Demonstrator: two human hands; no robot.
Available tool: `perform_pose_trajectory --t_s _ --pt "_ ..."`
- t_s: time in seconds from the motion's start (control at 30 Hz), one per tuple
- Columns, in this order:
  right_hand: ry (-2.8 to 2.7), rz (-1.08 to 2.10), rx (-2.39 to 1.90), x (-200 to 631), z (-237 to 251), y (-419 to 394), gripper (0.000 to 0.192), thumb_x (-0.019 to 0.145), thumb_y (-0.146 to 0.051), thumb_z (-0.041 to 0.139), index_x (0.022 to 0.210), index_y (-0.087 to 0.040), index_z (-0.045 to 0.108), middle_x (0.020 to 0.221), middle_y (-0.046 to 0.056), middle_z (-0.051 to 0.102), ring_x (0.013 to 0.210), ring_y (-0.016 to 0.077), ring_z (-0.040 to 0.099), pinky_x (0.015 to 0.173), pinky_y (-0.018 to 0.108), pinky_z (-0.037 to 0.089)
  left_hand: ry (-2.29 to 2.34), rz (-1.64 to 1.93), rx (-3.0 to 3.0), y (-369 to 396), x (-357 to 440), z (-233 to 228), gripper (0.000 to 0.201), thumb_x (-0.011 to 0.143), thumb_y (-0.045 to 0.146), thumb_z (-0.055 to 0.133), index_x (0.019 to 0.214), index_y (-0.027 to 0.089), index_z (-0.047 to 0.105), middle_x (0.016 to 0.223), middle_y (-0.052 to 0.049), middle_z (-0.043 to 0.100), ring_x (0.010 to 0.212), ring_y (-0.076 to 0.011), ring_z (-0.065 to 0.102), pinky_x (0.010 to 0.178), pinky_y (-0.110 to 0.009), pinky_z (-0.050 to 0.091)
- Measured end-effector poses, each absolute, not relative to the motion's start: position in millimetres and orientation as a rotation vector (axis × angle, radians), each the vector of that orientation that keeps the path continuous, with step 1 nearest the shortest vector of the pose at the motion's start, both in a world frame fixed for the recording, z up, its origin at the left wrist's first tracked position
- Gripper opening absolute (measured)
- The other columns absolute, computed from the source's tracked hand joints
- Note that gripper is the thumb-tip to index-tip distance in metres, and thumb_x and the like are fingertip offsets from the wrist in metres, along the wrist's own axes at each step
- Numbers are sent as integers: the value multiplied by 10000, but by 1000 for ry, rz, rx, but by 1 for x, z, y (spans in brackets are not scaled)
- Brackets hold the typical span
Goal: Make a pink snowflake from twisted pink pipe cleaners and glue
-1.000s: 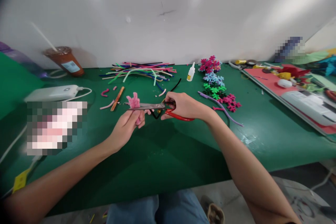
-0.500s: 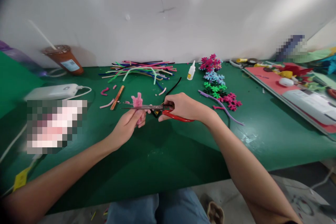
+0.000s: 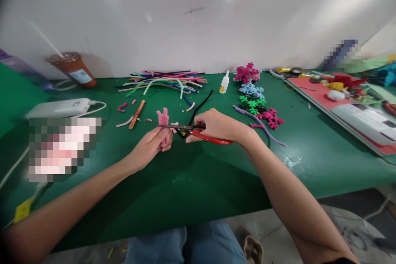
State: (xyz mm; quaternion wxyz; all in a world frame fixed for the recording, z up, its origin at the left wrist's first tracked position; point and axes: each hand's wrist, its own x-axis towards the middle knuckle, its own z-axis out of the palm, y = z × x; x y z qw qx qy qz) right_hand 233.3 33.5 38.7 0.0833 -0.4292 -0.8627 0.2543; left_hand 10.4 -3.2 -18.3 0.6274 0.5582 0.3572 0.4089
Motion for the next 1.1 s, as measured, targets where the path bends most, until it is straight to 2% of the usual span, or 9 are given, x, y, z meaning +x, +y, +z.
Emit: perform_pose_trajectory --t_s 0.43,0.83,1.1 --pt "-2743 500 -1171 227 38 36 500 831 -620 501 618 -168 516 507 -27 447 477 84 361 485 234 234 774 848 1146 4 5 -17 319 954 339 397 688 167 364 617 55 287 518 -63 258 489 -227 215" --pt "-2874 413 -1116 232 37 38 472 893 -559 444 672 -163 577 499 -16 454 464 93 371 479 243 238 765 805 1133 3 4 -19 296 945 312 410 691 167 364 633 50 307 517 -60 278 485 -233 204" --pt "-2730 556 -1336 231 40 40 484 740 -666 576 710 -182 571 594 0 544 517 109 441 497 239 262 760 815 1138 5 3 -23 296 937 330 427 697 166 371 635 51 309 518 -59 289 483 -228 209"
